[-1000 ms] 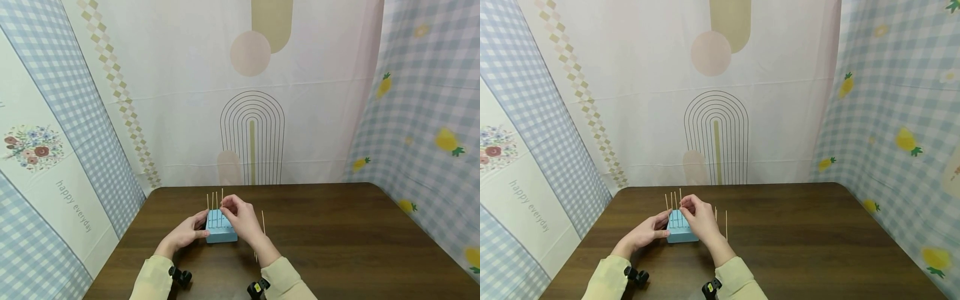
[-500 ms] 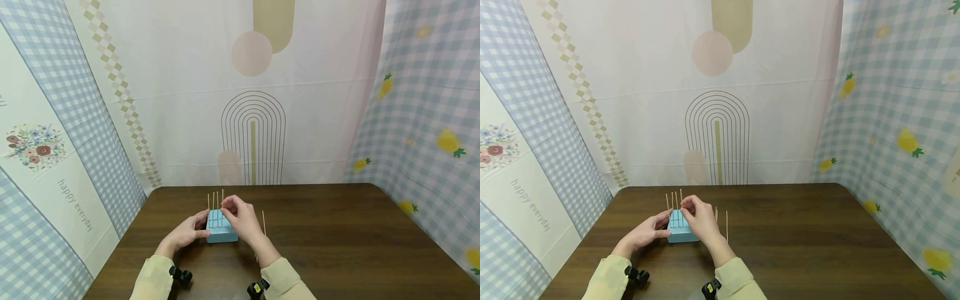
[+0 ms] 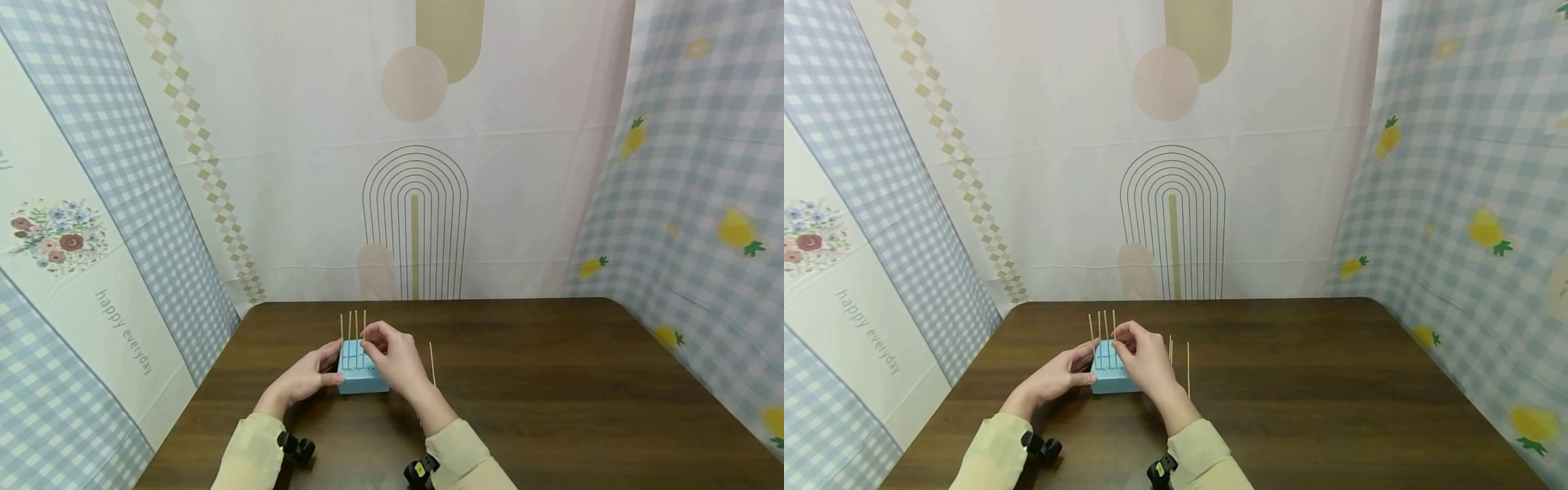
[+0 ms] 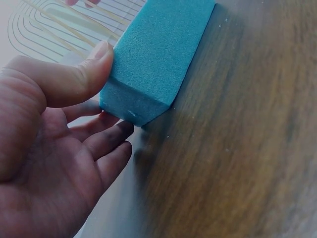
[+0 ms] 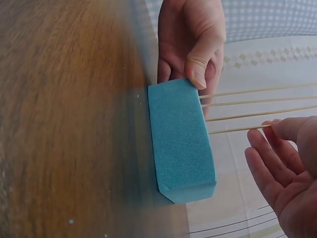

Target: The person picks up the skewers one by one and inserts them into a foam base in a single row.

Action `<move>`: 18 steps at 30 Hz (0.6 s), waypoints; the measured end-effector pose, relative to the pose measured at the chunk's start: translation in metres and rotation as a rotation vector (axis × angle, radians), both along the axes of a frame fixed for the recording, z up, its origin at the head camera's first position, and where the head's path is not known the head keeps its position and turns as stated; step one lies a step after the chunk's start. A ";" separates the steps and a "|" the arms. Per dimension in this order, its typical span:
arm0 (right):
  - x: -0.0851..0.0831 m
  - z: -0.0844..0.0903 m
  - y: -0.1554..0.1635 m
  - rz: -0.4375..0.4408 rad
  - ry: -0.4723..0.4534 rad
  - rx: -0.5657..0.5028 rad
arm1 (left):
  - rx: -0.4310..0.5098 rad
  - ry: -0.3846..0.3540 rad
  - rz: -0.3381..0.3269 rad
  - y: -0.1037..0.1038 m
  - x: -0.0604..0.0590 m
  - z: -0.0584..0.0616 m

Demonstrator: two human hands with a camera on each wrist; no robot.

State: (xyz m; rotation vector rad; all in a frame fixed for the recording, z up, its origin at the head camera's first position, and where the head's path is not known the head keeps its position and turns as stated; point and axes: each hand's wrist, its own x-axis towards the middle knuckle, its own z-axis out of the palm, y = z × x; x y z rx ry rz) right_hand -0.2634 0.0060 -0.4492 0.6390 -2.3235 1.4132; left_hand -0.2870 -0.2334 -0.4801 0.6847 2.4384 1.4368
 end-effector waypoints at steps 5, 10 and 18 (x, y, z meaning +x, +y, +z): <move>0.000 -0.001 0.001 0.000 -0.014 0.007 | 0.003 0.001 -0.002 0.000 0.000 -0.001; -0.001 -0.002 0.001 0.007 -0.022 0.004 | -0.007 0.000 0.005 0.000 -0.001 -0.001; -0.001 -0.002 0.002 0.008 -0.028 0.014 | -0.009 0.000 0.011 0.001 -0.001 -0.001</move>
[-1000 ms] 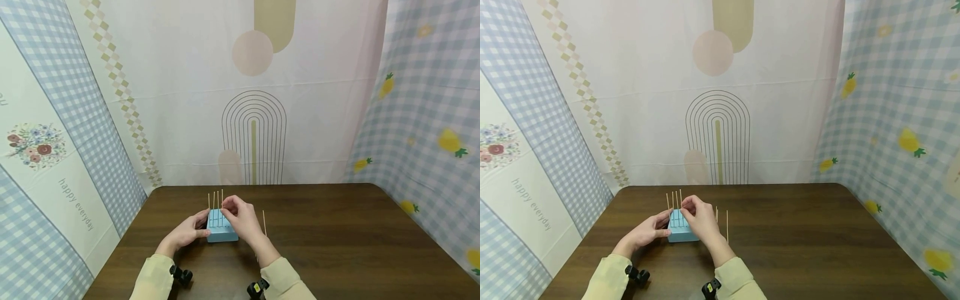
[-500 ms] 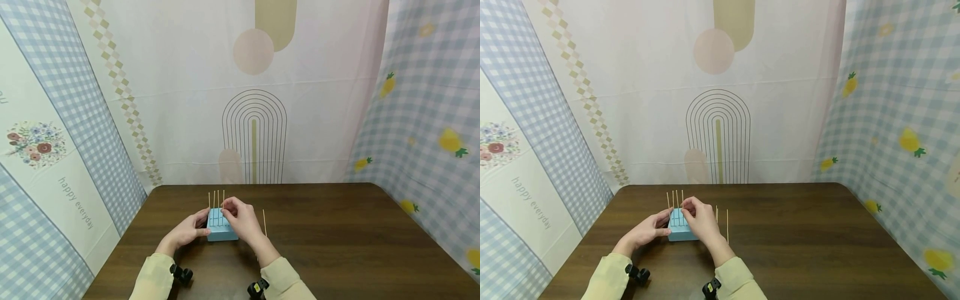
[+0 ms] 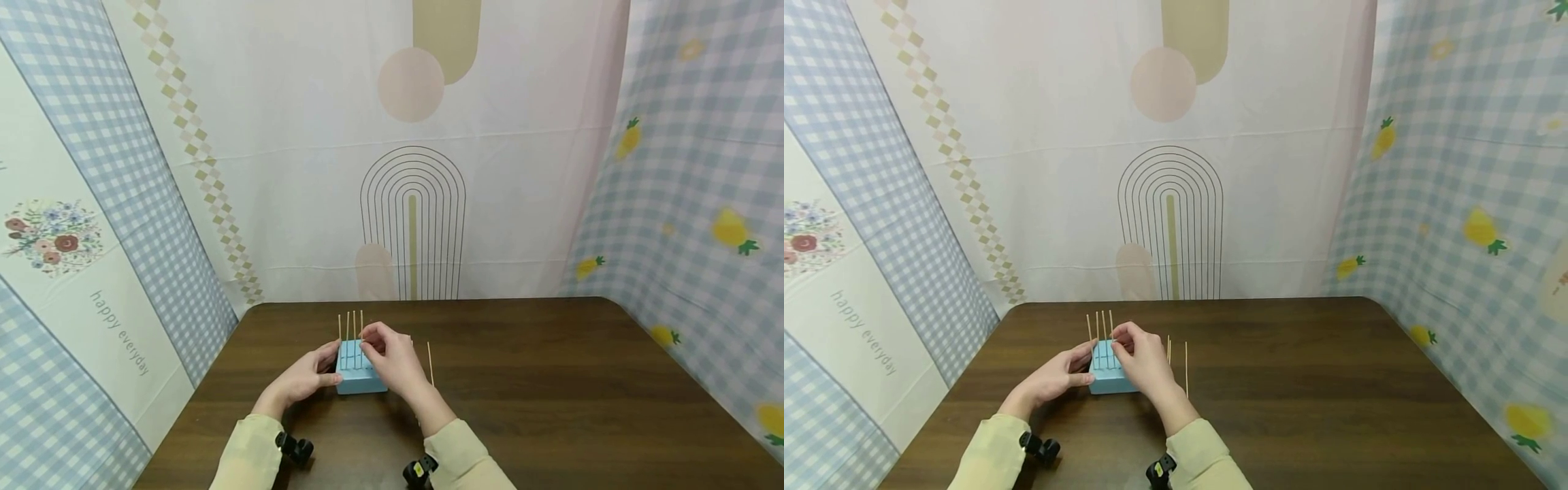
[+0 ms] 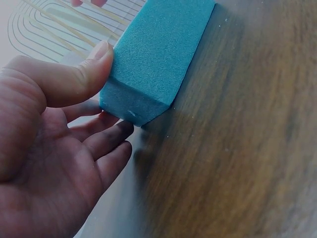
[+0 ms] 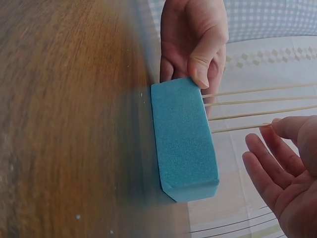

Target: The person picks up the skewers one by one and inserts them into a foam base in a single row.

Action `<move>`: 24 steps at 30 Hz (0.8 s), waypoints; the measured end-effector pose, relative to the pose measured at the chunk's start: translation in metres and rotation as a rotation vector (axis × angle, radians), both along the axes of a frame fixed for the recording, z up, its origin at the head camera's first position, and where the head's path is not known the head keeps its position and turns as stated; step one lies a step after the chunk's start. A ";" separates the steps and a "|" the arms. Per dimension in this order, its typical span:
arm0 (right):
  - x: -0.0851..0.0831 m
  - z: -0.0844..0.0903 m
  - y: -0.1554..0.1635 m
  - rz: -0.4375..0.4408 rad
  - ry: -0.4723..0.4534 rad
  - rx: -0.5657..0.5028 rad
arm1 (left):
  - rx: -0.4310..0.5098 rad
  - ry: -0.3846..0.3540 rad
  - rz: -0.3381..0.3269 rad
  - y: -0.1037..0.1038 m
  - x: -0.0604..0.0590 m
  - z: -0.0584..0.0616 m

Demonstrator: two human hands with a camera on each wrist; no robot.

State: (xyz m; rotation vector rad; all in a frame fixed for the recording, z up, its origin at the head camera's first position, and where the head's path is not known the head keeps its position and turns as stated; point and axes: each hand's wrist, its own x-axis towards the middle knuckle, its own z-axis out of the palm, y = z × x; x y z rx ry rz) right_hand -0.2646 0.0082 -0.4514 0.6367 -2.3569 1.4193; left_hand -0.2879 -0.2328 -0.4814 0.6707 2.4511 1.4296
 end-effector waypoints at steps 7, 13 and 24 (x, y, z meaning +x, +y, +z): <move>0.000 0.000 0.002 0.000 -0.021 -0.005 | -0.002 -0.002 0.006 0.000 -0.002 -0.002; 0.001 0.001 0.005 0.010 -0.039 -0.025 | 0.000 -0.009 0.007 0.000 -0.003 -0.004; -0.001 0.000 0.010 -0.004 -0.037 -0.038 | 0.015 0.007 -0.017 0.001 0.001 0.000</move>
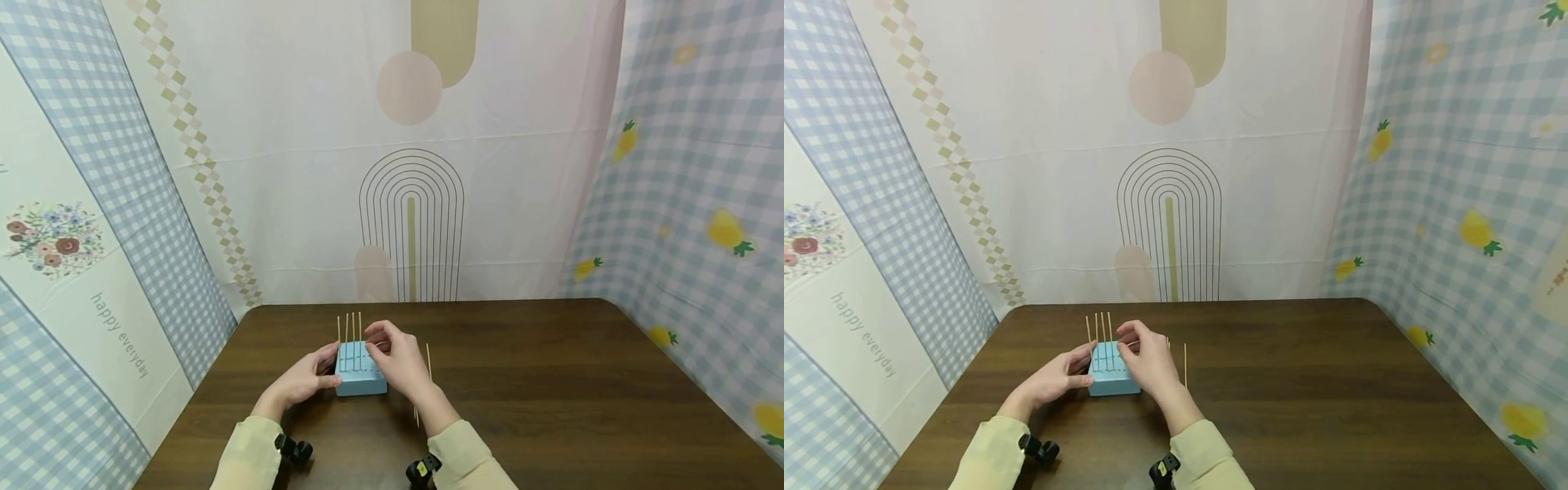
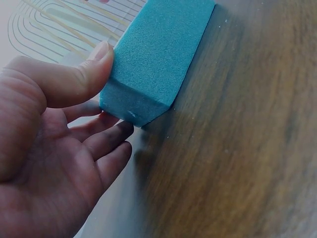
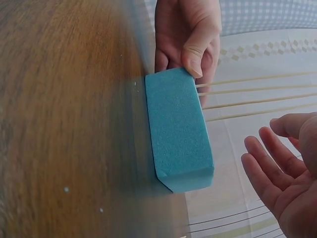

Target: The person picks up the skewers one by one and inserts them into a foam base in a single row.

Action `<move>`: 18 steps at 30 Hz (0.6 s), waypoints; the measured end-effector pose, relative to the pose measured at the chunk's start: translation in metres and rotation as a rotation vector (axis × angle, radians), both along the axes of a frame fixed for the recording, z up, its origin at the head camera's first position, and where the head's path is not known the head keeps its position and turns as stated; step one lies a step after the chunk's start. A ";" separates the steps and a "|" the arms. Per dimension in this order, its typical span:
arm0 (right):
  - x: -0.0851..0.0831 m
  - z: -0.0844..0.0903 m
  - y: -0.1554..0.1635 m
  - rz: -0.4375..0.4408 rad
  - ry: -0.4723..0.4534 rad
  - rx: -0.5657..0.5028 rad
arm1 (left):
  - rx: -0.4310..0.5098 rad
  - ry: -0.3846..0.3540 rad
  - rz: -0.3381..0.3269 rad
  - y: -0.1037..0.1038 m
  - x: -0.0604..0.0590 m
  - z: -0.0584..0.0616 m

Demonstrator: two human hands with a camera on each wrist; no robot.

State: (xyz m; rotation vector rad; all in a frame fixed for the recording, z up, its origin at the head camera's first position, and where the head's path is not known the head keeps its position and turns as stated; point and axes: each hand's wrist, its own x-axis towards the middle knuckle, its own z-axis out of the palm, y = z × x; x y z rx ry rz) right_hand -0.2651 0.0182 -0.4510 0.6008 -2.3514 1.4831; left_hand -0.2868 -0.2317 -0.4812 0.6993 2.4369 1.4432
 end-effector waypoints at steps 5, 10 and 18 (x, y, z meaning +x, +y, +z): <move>-0.001 0.000 0.005 -0.013 -0.005 0.002 | -0.002 -0.007 0.007 0.000 0.001 0.001; -0.004 -0.001 0.013 -0.022 -0.020 0.011 | -0.006 -0.004 0.010 0.001 0.001 0.000; -0.011 -0.003 0.033 0.017 -0.100 0.024 | -0.008 0.003 0.020 0.001 0.001 0.000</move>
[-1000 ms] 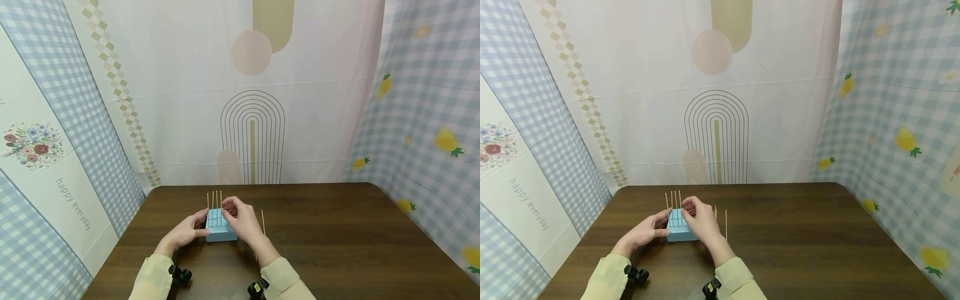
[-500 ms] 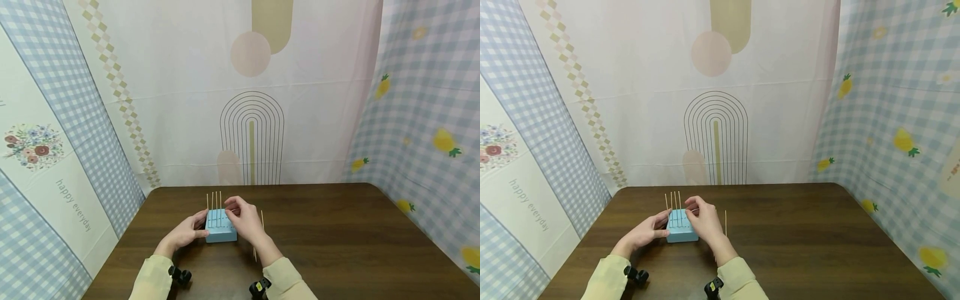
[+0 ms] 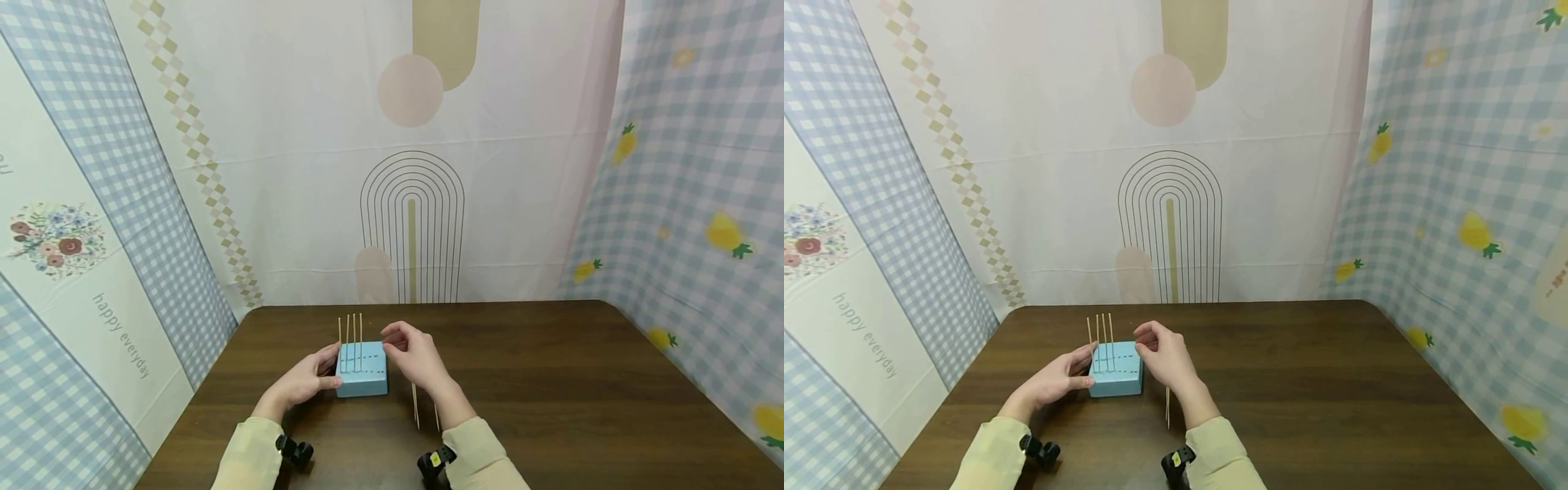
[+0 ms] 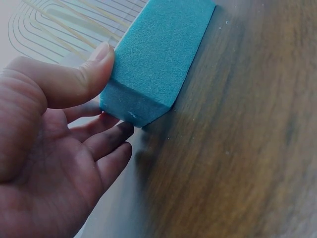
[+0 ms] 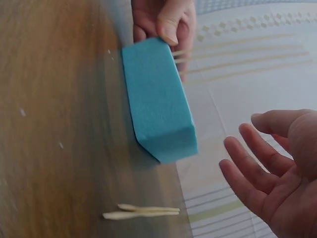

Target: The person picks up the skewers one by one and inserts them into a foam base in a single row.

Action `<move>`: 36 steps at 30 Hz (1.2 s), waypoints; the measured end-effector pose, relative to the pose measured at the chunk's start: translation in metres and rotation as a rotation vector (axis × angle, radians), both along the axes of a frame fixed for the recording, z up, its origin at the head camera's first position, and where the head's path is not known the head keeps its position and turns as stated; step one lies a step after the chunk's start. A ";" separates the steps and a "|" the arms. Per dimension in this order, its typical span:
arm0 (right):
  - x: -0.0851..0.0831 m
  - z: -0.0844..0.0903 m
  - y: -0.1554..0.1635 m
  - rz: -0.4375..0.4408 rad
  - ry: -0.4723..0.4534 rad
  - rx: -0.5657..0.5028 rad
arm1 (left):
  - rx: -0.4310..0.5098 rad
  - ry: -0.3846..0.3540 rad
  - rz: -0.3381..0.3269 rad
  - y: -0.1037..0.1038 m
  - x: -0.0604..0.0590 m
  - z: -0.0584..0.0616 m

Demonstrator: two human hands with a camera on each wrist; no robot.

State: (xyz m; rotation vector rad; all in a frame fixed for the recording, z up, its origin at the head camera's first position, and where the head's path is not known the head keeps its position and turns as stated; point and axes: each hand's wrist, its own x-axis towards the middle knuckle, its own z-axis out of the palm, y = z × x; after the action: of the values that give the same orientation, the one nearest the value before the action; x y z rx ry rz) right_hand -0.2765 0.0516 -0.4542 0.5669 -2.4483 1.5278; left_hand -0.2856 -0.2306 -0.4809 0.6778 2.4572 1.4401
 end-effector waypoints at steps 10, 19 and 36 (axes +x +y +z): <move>-0.005 -0.002 0.035 -0.007 -0.139 0.033 | -0.013 0.009 0.000 0.000 -0.001 -0.001; -0.007 -0.013 0.064 -0.142 -0.292 0.000 | -0.032 0.002 0.010 -0.001 -0.001 -0.002; -0.004 -0.027 0.074 -0.108 -0.470 -0.054 | -0.023 -0.011 0.028 -0.002 -0.001 -0.003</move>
State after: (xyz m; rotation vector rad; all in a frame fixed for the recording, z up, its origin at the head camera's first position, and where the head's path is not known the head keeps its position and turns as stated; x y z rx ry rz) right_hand -0.2807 0.1257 -0.4812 0.0623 -2.6965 1.8441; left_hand -0.2868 -0.2327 -0.4841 0.6323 2.4810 1.4189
